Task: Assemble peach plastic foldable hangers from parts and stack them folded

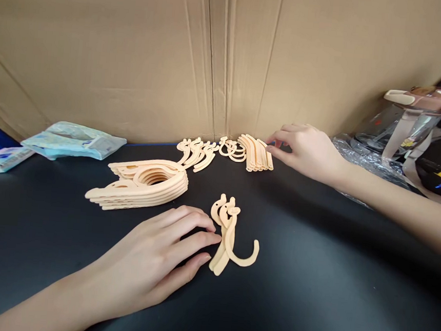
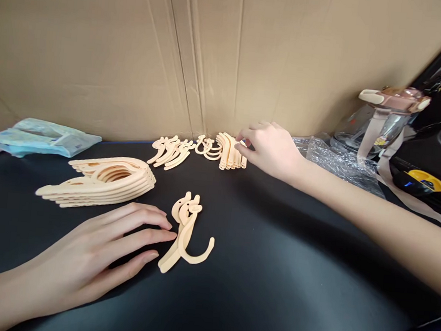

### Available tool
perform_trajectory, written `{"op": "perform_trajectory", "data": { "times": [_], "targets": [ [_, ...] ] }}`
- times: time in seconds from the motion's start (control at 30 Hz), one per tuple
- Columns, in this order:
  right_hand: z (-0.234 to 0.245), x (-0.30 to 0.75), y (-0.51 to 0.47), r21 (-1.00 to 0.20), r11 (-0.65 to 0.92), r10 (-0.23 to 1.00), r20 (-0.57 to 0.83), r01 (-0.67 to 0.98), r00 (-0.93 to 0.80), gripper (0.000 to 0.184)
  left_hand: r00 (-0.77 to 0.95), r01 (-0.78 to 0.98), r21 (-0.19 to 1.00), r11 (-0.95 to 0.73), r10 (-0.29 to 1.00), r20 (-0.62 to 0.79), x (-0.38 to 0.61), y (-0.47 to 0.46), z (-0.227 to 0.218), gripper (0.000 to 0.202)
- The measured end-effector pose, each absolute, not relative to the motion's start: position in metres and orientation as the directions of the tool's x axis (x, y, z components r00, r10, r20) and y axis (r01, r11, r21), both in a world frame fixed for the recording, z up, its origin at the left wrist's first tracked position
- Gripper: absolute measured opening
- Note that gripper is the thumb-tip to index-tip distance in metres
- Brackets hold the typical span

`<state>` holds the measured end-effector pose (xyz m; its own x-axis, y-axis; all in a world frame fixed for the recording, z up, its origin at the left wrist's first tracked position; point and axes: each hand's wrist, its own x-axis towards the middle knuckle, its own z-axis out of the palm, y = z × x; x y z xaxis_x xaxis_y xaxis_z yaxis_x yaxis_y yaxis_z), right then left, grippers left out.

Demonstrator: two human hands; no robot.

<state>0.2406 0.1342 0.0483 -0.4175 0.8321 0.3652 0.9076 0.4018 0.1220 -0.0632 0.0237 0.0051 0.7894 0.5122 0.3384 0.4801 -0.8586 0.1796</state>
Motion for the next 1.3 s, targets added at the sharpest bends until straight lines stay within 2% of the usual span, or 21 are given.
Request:
{"op": "perform_trajectory", "data": {
  "times": [0.13,0.27,0.47,0.93,1.1,1.2,1.3],
  "targets": [
    [0.045,0.240,0.149,0.049,0.269,0.940,0.202,0.962,-0.274,0.042,0.791,0.478,0.183,-0.859,0.512,0.336,-0.063,0.024,0.005,0.027],
    [0.040,0.239,0.160,0.012,0.225,0.967,0.118,0.974,-0.224,0.049,0.791,0.478,0.180,-0.860,0.510,0.337,-0.064,0.024,0.005,0.026],
    [0.035,0.242,0.176,-0.037,0.163,0.985,0.064,0.986,-0.160,0.048,0.790,0.478,0.184,-0.859,0.512,0.337,-0.064,0.024,0.005,0.027],
    [0.025,0.250,0.195,-0.192,0.144,0.989,-0.015,0.971,-0.149,0.057,0.788,0.479,0.183,-0.858,0.513,0.342,-0.063,0.024,0.006,0.027],
    [0.027,0.251,0.195,-0.165,0.120,0.992,-0.018,0.979,-0.125,0.054,0.786,0.484,0.181,-0.856,0.517,0.340,-0.064,0.024,0.006,0.028],
    [0.032,0.254,0.190,-0.103,0.112,0.993,-0.031,0.988,-0.116,0.056,0.789,0.484,0.175,-0.857,0.515,0.335,-0.064,0.024,0.005,0.027],
    [0.035,0.258,0.180,-0.024,0.113,0.992,-0.050,0.993,-0.114,0.047,0.790,0.482,0.173,-0.859,0.511,0.337,-0.063,0.024,0.005,0.026]
  ]
}}
